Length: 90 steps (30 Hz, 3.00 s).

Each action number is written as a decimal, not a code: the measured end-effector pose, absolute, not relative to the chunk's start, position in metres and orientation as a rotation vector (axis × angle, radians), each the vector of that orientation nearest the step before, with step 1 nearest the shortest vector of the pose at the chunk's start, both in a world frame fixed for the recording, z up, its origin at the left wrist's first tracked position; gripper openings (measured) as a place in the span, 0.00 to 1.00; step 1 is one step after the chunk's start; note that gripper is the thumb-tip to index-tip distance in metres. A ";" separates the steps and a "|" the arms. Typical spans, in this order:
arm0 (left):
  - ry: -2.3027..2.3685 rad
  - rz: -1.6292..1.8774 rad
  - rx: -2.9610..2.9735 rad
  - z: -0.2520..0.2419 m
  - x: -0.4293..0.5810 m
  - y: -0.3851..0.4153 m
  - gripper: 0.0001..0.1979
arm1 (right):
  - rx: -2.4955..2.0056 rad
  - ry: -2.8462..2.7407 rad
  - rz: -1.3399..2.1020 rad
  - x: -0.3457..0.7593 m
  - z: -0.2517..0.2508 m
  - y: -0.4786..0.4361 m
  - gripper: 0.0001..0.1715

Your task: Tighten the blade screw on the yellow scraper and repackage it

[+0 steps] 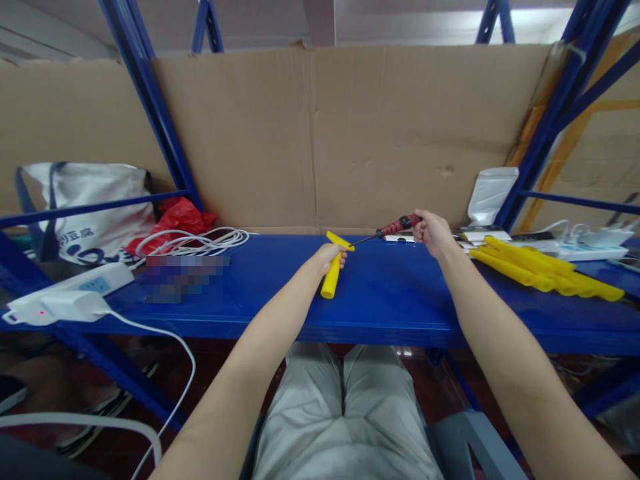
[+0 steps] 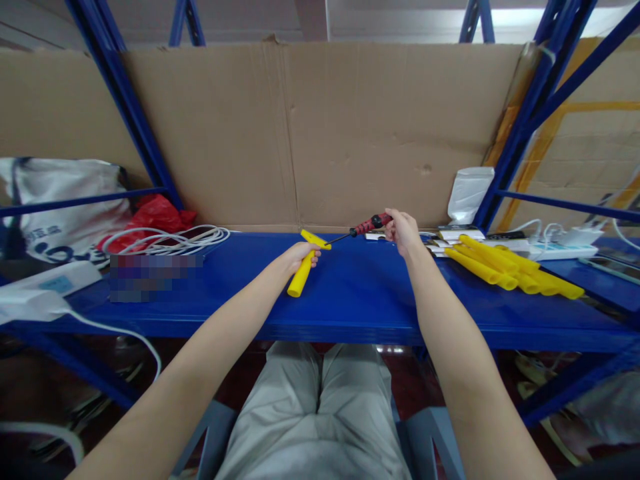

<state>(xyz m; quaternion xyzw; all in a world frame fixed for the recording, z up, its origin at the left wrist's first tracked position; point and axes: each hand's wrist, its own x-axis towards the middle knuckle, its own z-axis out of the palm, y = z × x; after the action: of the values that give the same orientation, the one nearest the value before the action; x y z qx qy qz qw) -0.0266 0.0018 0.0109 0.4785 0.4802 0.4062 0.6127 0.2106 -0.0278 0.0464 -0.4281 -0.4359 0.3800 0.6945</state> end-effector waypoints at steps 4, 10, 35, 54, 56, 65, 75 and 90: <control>1.116 0.927 1.099 0.016 -0.027 -0.002 0.07 | -0.959 -1.010 0.848 0.211 0.046 -0.029 0.18; 1.110 0.923 1.082 0.016 -0.027 -0.003 0.08 | -0.888 -0.981 0.954 0.206 0.053 -0.036 0.15; 1.102 0.943 1.105 0.005 -0.025 0.009 0.08 | -0.879 -1.007 0.915 0.208 0.051 -0.034 0.18; 1.113 0.942 1.142 0.002 -0.024 0.013 0.05 | -0.950 -0.987 0.825 0.208 0.047 -0.030 0.19; 1.110 0.947 1.149 0.001 -0.024 0.014 0.04 | -0.947 -0.991 0.855 0.208 0.048 -0.031 0.18; 1.114 0.959 1.176 -0.003 -0.023 0.017 0.06 | -0.896 -1.053 0.875 0.205 0.050 -0.034 0.17; 1.130 0.950 1.195 -0.004 -0.024 0.020 0.05 | -0.979 -0.965 0.837 0.208 0.047 -0.030 0.21; 1.142 0.952 1.199 -0.002 -0.024 0.017 0.04 | -1.010 -1.024 0.844 0.204 0.050 -0.036 0.17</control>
<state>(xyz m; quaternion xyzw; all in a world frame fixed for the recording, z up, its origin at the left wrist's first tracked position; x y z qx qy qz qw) -0.0239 0.0174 -0.0024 0.5125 0.4879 0.4067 0.5778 0.2045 -0.0356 0.0505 -0.4485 -0.4547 0.3747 0.6721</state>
